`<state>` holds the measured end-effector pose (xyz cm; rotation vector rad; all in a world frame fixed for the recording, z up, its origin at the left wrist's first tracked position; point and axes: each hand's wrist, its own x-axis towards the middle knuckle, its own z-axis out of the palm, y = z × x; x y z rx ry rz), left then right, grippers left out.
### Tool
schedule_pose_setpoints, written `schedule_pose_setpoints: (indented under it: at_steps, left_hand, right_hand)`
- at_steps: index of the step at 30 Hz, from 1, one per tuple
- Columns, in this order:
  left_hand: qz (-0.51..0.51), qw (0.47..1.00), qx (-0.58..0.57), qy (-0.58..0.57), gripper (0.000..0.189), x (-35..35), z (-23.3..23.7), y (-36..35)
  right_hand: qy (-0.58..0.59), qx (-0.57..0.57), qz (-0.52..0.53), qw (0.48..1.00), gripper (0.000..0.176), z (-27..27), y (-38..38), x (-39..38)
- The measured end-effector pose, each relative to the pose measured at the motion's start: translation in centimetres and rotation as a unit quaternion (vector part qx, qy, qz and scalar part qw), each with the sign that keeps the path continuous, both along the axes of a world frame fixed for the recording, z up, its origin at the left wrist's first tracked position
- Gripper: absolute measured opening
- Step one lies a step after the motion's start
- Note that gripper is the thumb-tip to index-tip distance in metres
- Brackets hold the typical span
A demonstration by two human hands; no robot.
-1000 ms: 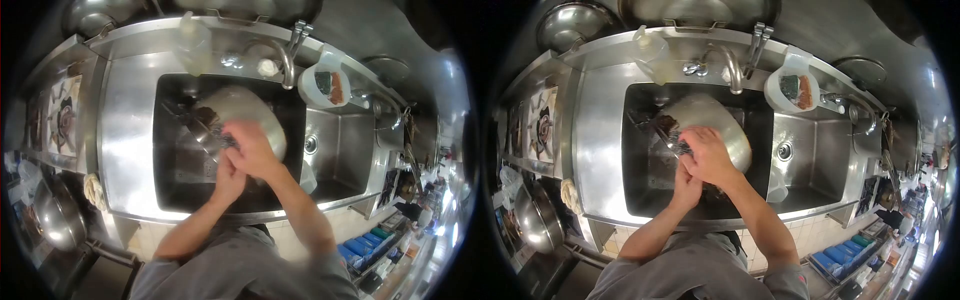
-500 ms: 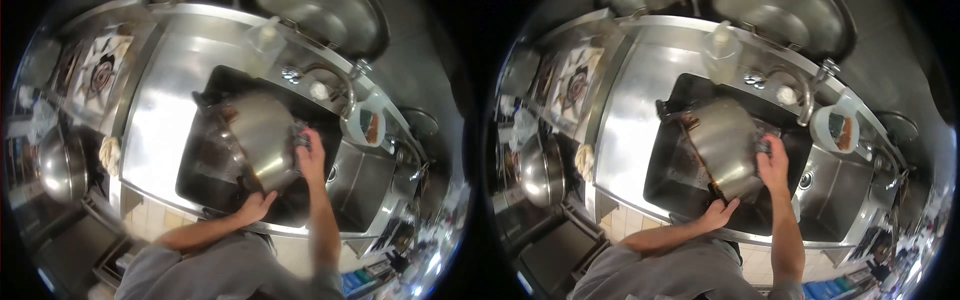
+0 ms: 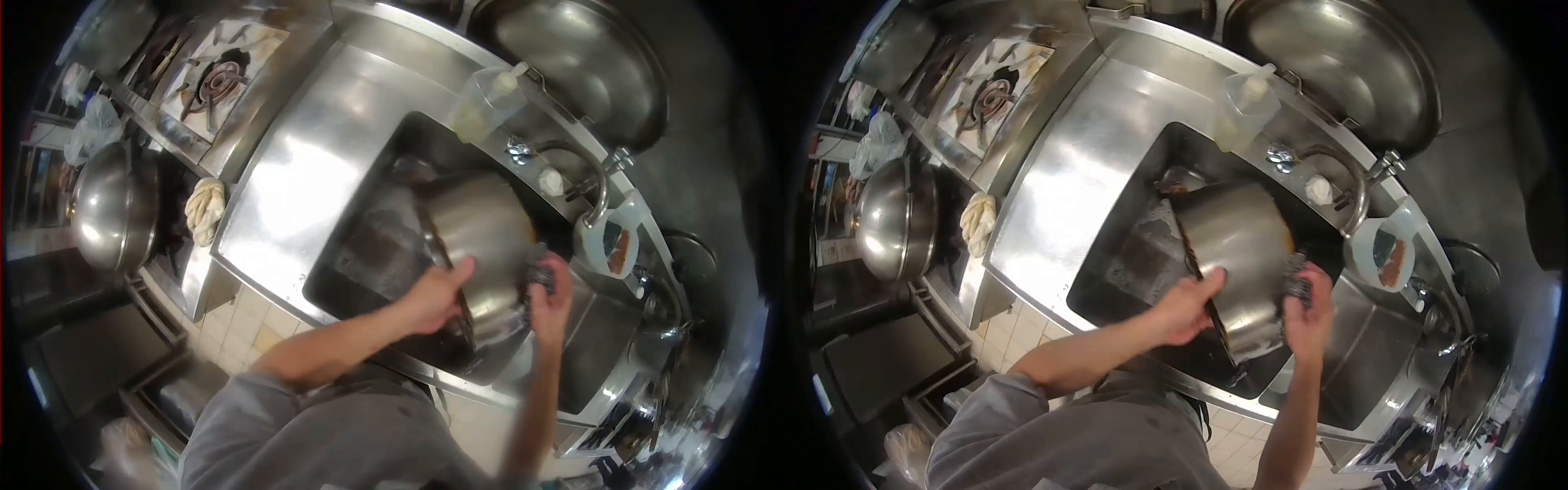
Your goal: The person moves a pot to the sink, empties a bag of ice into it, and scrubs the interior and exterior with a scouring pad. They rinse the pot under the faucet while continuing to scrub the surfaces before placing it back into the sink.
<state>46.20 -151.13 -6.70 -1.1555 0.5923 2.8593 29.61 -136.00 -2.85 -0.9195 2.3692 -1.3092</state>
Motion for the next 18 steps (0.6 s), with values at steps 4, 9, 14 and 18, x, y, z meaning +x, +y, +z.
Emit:
schedule_pose_setpoints:
  at_steps: [4, 9, 14, 18]
  left_hand:
    - [-0.015, 0.996, 0.057, 0.061, 0.046, -0.5, -2.8, -6.0]
    - [0.029, 1.0, -0.002, -0.008, 0.044, -4.5, -4.2, -13.2]
    - [0.043, 0.997, -0.042, 0.053, 0.036, -2.9, 1.3, -6.3]
    - [-0.184, 0.91, -0.317, 0.191, 0.083, 5.6, 0.2, 1.5]
  right_hand:
    - [0.142, 0.062, 0.035, 0.987, 0.038, -1.8, -1.6, 1.0]
    - [0.094, 0.029, 0.016, 0.995, 0.04, -2.3, -1.6, 3.3]
    - [-0.022, -0.064, -0.029, 0.997, 0.038, -4.0, -0.9, 5.6]
    - [-0.023, -0.079, -0.024, 0.996, 0.038, -4.0, -0.9, 9.0]
